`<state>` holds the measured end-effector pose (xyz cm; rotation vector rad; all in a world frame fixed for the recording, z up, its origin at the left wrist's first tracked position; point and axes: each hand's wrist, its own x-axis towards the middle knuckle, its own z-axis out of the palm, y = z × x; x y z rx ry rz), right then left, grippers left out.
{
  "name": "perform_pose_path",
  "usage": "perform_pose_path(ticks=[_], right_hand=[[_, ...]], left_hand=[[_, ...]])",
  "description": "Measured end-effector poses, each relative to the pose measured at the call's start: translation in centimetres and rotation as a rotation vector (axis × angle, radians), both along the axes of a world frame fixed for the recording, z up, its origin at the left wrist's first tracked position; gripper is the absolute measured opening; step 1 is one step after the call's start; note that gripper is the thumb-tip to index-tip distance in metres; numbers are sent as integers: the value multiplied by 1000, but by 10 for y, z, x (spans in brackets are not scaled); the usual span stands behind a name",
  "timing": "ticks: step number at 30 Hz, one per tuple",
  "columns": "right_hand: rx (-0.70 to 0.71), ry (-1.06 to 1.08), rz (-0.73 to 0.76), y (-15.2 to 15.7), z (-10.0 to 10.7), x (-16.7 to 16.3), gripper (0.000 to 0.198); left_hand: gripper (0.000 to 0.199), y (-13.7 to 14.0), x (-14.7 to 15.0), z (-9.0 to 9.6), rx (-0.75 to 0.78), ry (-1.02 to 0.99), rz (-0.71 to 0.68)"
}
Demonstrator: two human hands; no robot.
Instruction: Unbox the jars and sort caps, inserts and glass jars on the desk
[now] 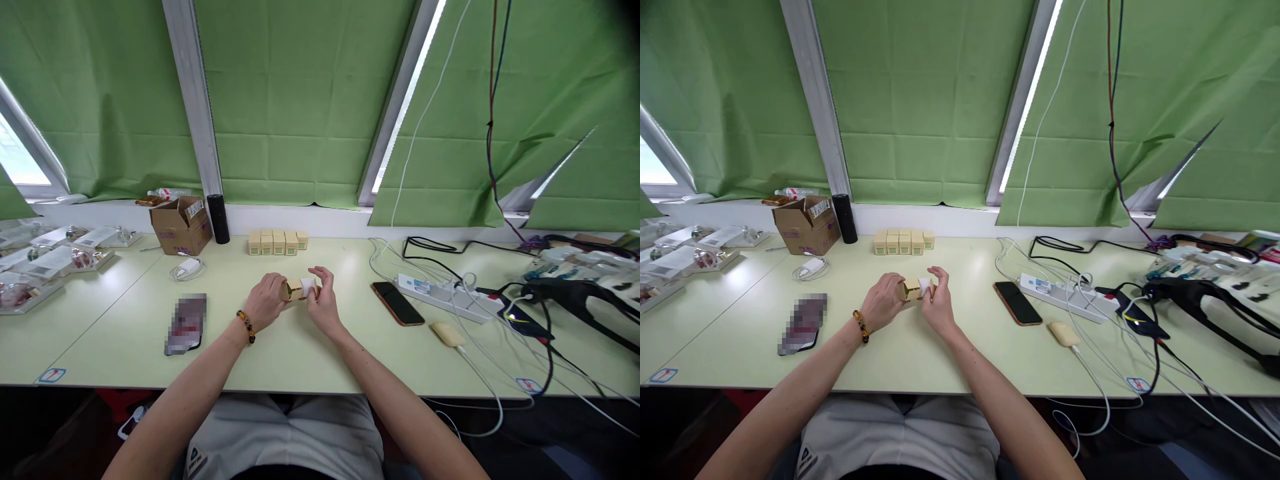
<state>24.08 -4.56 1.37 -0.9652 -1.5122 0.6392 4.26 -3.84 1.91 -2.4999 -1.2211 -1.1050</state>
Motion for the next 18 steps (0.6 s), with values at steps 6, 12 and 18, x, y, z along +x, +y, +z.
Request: perform_pose_path(ticks=[6, 12, 18], right_hand=[[2, 72, -72, 1, 5, 1, 45], [95, 22, -302, 12, 6, 10, 43], [418, -298, -402, 15, 1, 15, 24]], left_hand=[[42, 0, -1, -1, -87, -57, -38], [31, 1, -2, 2, -128, -64, -83], [51, -1, -1, 3, -165, -80, -70]])
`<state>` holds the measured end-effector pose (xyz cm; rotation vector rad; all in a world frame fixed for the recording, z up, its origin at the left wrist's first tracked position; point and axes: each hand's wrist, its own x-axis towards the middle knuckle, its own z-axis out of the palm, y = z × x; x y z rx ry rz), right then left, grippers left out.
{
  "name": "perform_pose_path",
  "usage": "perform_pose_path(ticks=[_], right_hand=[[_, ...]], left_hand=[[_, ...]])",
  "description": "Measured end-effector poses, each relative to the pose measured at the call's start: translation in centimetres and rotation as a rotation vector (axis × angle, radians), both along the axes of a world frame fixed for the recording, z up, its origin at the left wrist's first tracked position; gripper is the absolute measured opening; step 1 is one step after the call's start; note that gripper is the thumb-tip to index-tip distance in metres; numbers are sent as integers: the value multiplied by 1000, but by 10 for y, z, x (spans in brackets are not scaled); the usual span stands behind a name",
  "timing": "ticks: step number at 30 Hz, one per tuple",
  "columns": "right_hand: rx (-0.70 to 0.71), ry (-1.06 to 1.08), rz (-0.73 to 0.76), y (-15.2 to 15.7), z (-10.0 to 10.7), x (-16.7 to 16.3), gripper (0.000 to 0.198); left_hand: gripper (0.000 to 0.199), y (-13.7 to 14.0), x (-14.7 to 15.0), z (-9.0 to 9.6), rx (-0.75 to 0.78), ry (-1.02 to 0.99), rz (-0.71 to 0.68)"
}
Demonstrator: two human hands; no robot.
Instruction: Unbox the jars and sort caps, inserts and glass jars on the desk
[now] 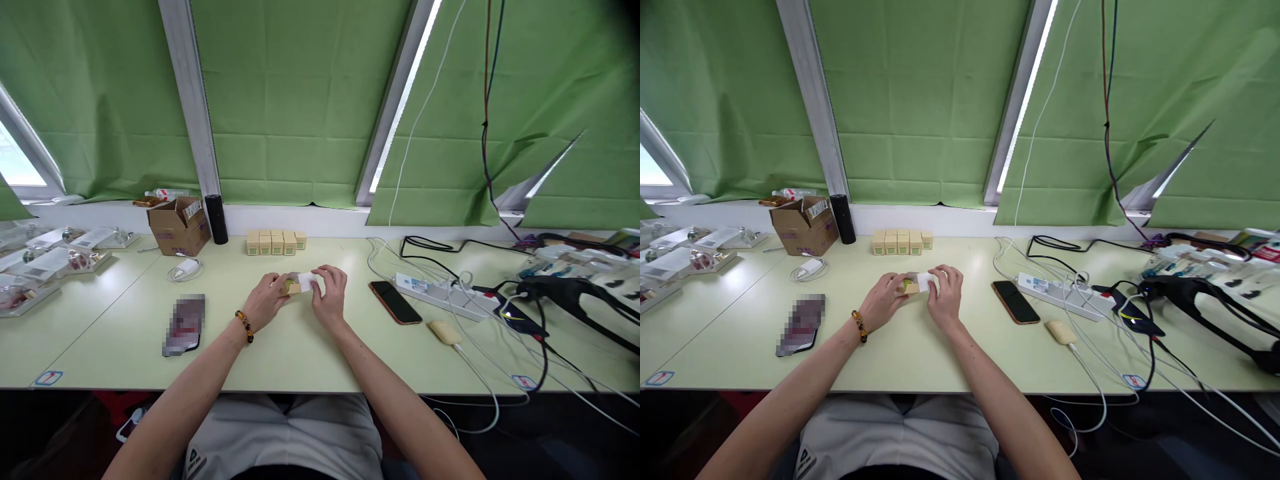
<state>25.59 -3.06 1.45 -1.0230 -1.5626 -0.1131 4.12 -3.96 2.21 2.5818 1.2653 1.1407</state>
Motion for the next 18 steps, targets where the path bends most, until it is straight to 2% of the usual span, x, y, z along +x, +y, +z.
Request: perform_pose_path(ticks=[3, 6, 9, 12, 18], right_hand=[[31, -99, 46, -4, 0, -2, 33], [-45, -149, 142, -8, 1, -6, 39], [-115, -138, 203, -11, 3, -8, 28], [-134, -96, 202, -13, 5, -8, 12], [-153, -84, 195, -13, 4, -10, 24]], left_hand=[[62, 0, 0, 0, 7, 5, 22], [66, 0, 0, 0, 32, 14, 39], [69, 1, 0, 0, 76, 9, 56], [70, 2, 0, 0, 104, 1, 72], [68, 1, 0, -2, 111, 17, 94]])
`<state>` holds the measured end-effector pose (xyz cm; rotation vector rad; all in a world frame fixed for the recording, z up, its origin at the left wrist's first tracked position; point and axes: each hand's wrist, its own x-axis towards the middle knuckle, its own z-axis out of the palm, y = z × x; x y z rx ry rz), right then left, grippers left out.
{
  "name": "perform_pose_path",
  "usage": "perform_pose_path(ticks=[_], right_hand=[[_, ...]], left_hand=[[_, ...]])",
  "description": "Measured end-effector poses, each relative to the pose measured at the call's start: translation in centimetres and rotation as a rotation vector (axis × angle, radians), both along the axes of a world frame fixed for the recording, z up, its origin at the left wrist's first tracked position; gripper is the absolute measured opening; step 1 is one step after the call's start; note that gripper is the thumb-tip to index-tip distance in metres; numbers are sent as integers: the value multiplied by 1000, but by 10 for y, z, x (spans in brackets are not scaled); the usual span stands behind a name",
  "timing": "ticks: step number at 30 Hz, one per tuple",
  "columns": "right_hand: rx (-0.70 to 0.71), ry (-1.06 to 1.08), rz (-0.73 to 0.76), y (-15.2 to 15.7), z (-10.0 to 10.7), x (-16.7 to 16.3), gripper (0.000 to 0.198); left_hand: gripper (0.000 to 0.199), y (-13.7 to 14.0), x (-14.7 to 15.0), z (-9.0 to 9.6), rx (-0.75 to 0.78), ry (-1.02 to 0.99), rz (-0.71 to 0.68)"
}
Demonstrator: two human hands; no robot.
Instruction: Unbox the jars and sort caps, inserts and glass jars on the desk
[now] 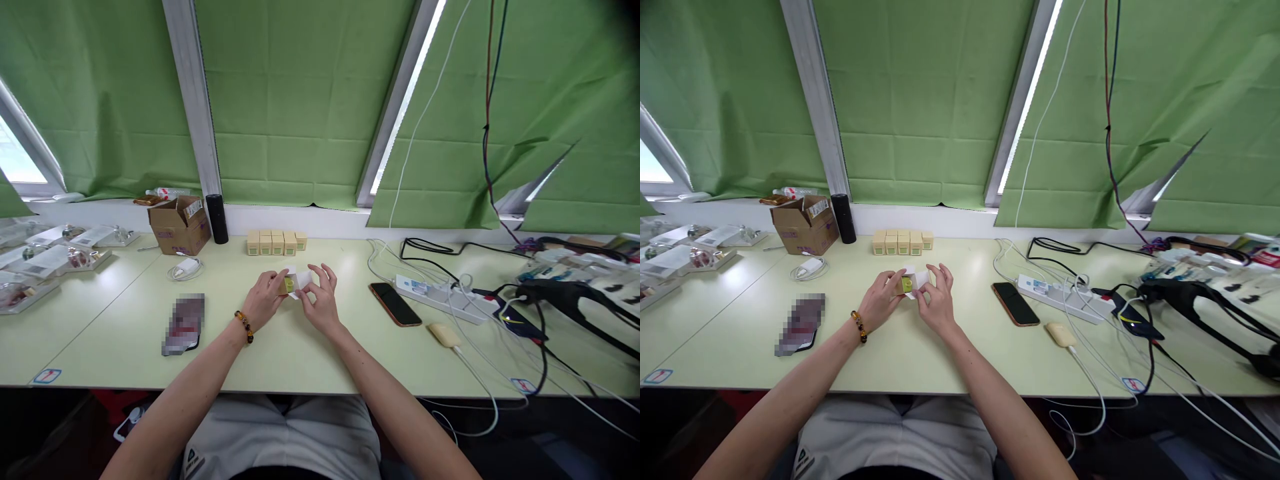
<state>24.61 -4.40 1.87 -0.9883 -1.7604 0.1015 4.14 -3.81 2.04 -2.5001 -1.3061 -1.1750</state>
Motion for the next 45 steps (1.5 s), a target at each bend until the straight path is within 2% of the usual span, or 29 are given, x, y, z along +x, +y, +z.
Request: perform_pose_path(ticks=[5, 10, 23, 29, 33, 38, 42, 45], right_hand=[[-115, 38, -18, 4, -4, -3, 10], [-226, 125, -10, 12, -11, -6, 22], [-355, 277, -16, 24, -21, -14, 14], [-289, 290, -24, 21, -11, -10, 14], [-252, 410, 46, 18, 0, -6, 20], [-343, 630, 207, 21, 4, -4, 29], [-451, 723, 223, 25, 3, -4, 36], [-467, 707, 215, 29, 2, 0, 36]], left_hand=[[71, 1, 0, -2, 28, 19, 9], [70, 2, 1, -4, 41, 38, 28], [69, 2, 8, -10, 136, 234, 109], [67, 2, 11, -9, 133, 170, 129], [65, 2, 10, -5, 142, 143, 163], [64, 5, 3, -5, 102, 130, 212], [63, 9, -3, -7, 90, 90, 235], [65, 13, -8, -8, 67, 14, 244]])
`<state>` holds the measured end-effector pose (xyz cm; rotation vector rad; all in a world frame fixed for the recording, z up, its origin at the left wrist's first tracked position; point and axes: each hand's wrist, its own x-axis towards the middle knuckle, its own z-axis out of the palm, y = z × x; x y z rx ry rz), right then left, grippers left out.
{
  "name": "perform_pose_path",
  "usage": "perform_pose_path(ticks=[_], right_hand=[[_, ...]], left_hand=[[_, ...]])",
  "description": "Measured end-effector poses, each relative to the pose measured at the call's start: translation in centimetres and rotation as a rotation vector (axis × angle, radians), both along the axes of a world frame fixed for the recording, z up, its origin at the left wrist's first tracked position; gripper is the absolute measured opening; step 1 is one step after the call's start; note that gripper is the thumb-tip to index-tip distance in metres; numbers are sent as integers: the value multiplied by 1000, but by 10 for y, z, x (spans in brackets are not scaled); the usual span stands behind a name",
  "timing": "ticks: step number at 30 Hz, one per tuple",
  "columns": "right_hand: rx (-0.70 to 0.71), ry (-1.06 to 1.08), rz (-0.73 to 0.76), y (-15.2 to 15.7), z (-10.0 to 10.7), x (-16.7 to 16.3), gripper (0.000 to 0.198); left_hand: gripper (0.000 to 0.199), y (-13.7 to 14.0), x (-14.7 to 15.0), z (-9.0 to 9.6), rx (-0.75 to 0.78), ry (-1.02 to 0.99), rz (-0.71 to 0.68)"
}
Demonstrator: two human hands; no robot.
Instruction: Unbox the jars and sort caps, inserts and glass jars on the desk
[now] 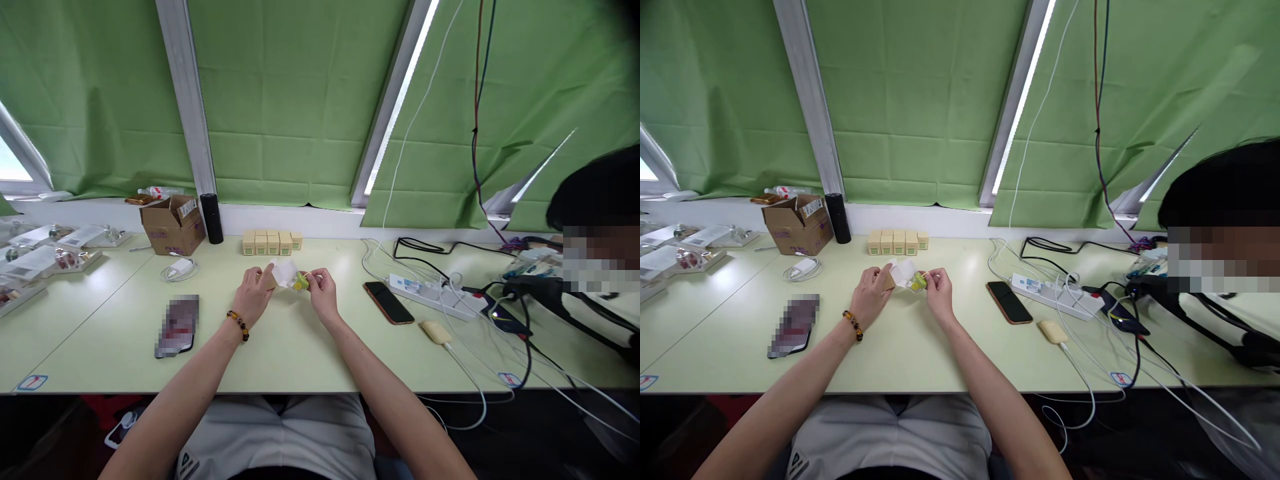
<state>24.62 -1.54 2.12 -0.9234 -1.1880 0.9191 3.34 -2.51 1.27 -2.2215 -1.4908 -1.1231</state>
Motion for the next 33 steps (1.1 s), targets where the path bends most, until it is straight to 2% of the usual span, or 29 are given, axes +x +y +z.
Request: perform_pose_path(ticks=[3, 6, 12, 16, 20, 25, 29, 33], right_hand=[[35, -114, -38, 4, -2, 7, 32], [58, -263, -54, 8, -8, 14, 26], [97, -433, 27, 13, -22, 17, 18], [63, -482, 74, 14, -25, 17, 17], [63, -485, 53, 9, -19, 17, 20], [187, -441, -55, -9, 9, 9, 28], [119, -251, 137, -18, 33, -8, 33], [-3, -64, 328, -16, 44, -27, 49]], left_hand=[[67, 5, -5, 0, -8, -178, -15], [67, 12, -8, -1, -86, -442, -108], [72, 21, -9, 1, -386, -1005, -472], [69, 15, -7, 6, -527, -1261, -659], [52, 6, -3, 14, -607, -1393, -808], [42, -3, 2, 22, -692, -1431, -940], [47, -6, 3, 25, -713, -1430, -953], [51, -5, 2, 24, -717, -1401, -947]])
